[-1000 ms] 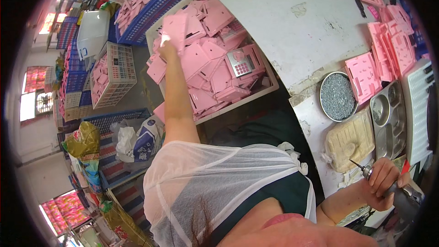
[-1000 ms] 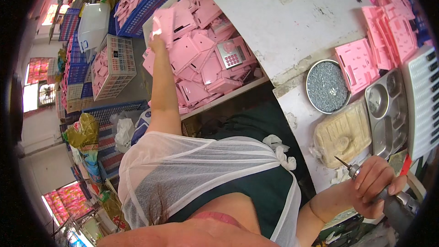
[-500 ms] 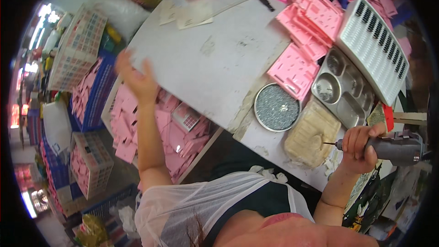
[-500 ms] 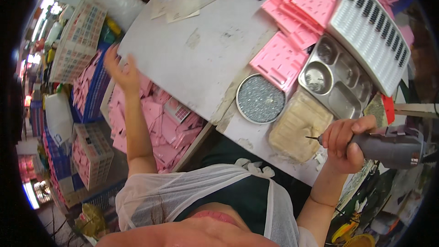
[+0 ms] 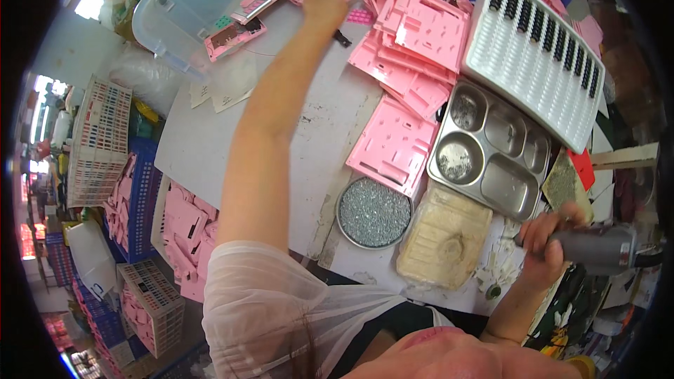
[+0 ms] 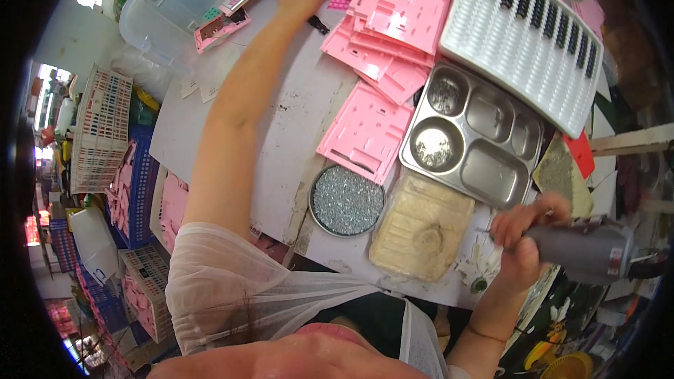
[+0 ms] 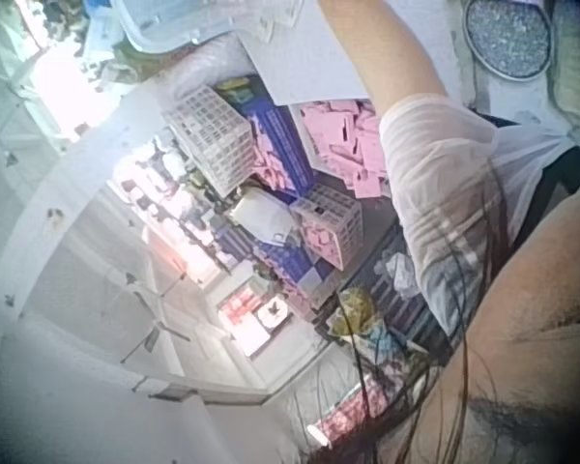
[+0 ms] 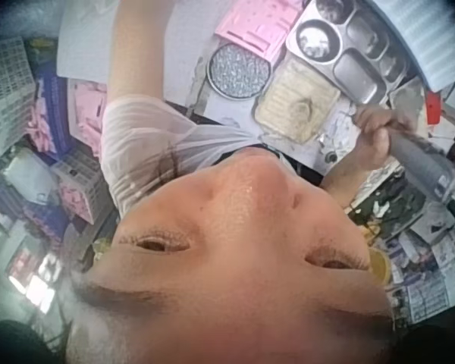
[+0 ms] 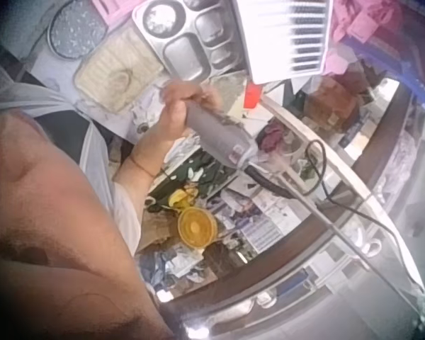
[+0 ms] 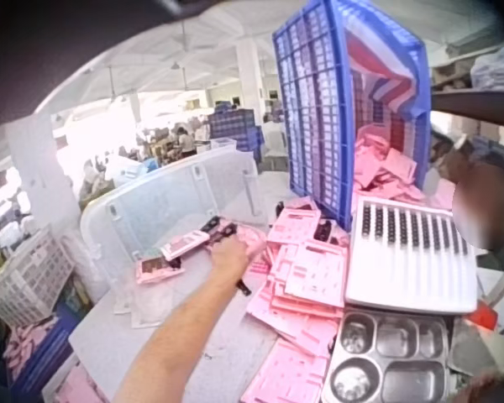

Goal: The recorder is assembling the internal components of a pink electronic toy, using an electric screwdriver to secure casing parts and a soldering iron to connect wires to the circuit board.

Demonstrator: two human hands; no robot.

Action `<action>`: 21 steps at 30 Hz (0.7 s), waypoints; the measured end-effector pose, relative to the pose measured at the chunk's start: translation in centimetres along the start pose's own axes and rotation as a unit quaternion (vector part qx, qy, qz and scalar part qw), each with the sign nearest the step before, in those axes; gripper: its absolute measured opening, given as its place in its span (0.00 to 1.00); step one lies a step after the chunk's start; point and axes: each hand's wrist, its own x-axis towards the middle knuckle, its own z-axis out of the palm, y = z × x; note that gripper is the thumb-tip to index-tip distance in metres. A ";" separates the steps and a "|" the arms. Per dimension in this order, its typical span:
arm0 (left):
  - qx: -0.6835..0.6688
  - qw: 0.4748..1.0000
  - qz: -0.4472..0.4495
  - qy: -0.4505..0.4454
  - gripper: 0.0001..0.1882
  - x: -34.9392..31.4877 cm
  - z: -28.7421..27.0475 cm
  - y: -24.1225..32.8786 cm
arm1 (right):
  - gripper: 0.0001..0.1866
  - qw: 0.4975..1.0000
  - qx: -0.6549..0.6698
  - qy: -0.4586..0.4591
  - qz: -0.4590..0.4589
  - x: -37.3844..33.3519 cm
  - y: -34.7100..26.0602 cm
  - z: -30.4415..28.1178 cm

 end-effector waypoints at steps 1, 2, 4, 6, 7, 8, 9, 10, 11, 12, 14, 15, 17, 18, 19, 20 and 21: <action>-0.088 0.996 -0.010 0.019 0.15 -0.8 -2.0 -1.3 | 0.31 0.998 -0.045 0.027 -0.024 0.3 -0.2 0.4; -0.174 0.984 -0.022 0.038 0.14 -1.9 -4.7 -2.7 | 0.33 0.978 -0.099 0.134 -0.129 0.5 0.0 0.3; -0.297 0.950 0.016 0.097 0.15 -5.3 -9.1 -3.2 | 0.35 0.894 -0.229 0.260 -0.285 -0.8 -0.3 -0.7; -0.359 0.932 0.051 -0.007 0.11 -10.6 -17.2 0.4 | 0.33 0.917 -0.253 0.186 -0.246 -3.7 -1.0 -1.3; -0.385 0.920 0.074 -0.003 0.10 -14.0 -20.1 2.3 | 0.32 0.967 -0.192 0.079 -0.144 -5.5 -0.9 -0.9; -0.412 0.906 0.095 -0.001 0.09 -17.4 -22.4 4.0 | 0.33 0.984 -0.127 0.071 0.101 -7.4 1.1 -1.6; -0.383 0.905 0.183 0.021 0.10 -20.7 -23.9 5.9 | 0.36 0.973 0.016 0.022 0.228 -6.0 2.5 1.2; -0.354 0.896 0.263 0.047 0.10 -23.6 -25.3 7.2 | 0.37 0.936 0.179 -0.050 0.300 -4.8 3.7 3.2; -0.355 0.886 0.300 0.002 0.12 -26.2 -26.5 8.2 | 0.39 0.900 0.273 -0.047 0.336 -4.8 5.1 4.9; -0.365 0.866 0.339 -0.038 0.13 -28.2 -27.0 9.4 | 0.41 0.860 0.355 -0.034 0.365 -5.4 6.2 5.5; -0.398 0.841 0.360 -0.069 0.14 -31.9 -27.3 12.4 | 0.40 0.844 0.375 0.001 0.384 -7.0 7.2 4.9; -0.415 0.827 0.371 -0.084 0.14 -33.2 -27.0 13.4 | 0.36 0.854 0.346 0.018 0.389 -7.6 6.4 4.5; -0.442 0.806 0.373 -0.130 0.15 -34.8 -26.4 14.7 | 0.30 0.919 0.182 0.003 0.351 -9.2 5.5 2.6; -0.454 0.795 0.373 -0.153 0.15 -35.4 -26.1 15.2 | 0.27 0.939 0.097 -0.007 0.330 -10.0 5.0 1.8; -0.460 0.791 0.373 -0.155 0.16 -36.2 -25.6 15.8 | 0.21 0.952 0.056 0.032 0.298 -10.6 4.7 2.0; -0.453 0.792 0.378 -0.160 0.16 -36.8 -25.3 16.3 | 0.20 0.947 -0.072 0.016 0.313 -11.2 4.5 1.4; -0.444 0.793 0.382 -0.165 0.16 -37.3 -25.1 16.8 | 0.18 0.925 -0.198 -0.003 0.323 -11.6 4.4 0.4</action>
